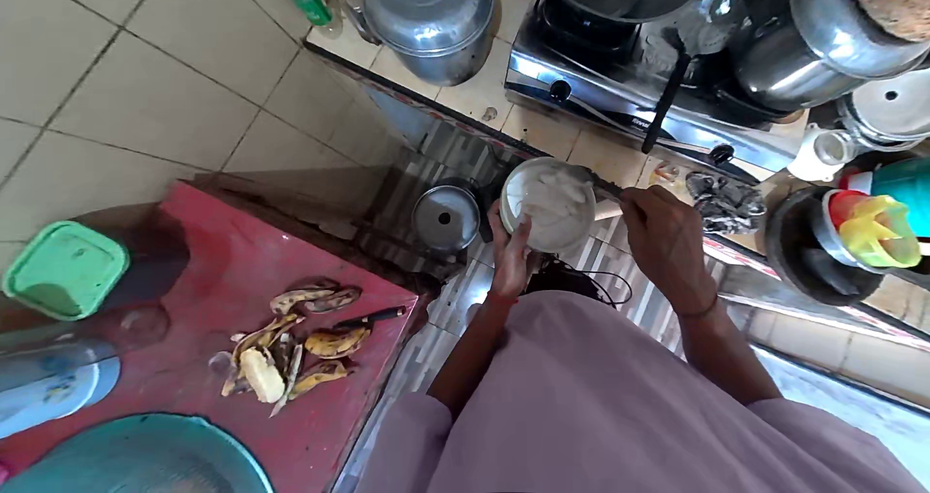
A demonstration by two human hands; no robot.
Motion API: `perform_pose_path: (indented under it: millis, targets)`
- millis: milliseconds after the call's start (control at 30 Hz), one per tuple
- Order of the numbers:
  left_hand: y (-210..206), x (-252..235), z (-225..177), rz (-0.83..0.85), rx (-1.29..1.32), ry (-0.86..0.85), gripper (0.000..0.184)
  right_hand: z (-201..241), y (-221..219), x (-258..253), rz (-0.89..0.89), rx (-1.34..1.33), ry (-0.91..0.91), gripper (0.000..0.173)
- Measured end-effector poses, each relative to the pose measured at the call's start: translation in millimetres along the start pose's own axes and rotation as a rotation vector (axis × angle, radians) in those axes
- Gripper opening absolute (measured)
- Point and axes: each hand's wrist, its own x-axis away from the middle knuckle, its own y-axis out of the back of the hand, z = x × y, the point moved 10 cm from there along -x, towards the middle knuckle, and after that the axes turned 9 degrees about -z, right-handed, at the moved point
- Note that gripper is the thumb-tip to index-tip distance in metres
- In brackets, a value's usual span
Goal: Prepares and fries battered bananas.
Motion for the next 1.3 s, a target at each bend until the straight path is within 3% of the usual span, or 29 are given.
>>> perform_pose_path:
  millis: [167,433,633,933,1300]
  targets:
    - [-10.7,-7.2,-9.9,0.005,-0.077,-0.033,0.074,1.0,-7.7,-24.4,0.006,0.069,0.038,0.021]
    - [-29.8,-30.9,-15.9,-0.054,0.003,-0.08,0.077,1.4,-34.9,-64.9,0.041,0.087,0.167,0.02]
    - [-38.6,-43.8,-10.2,-0.079,0.007,-0.091,0.08,-5.6,-49.7,-85.7,0.197,0.13,0.167,0.017]
    - [-44.2,-53.3,-5.5,-0.114,0.065,-0.049,0.079,-17.0,-31.8,-100.2,0.27,0.037,0.142,0.02]
    - [-37.7,-53.4,-12.2,-0.111,0.105,-0.033,0.08,-17.2,-6.4,-108.2,0.177,-0.116,0.218,0.02]
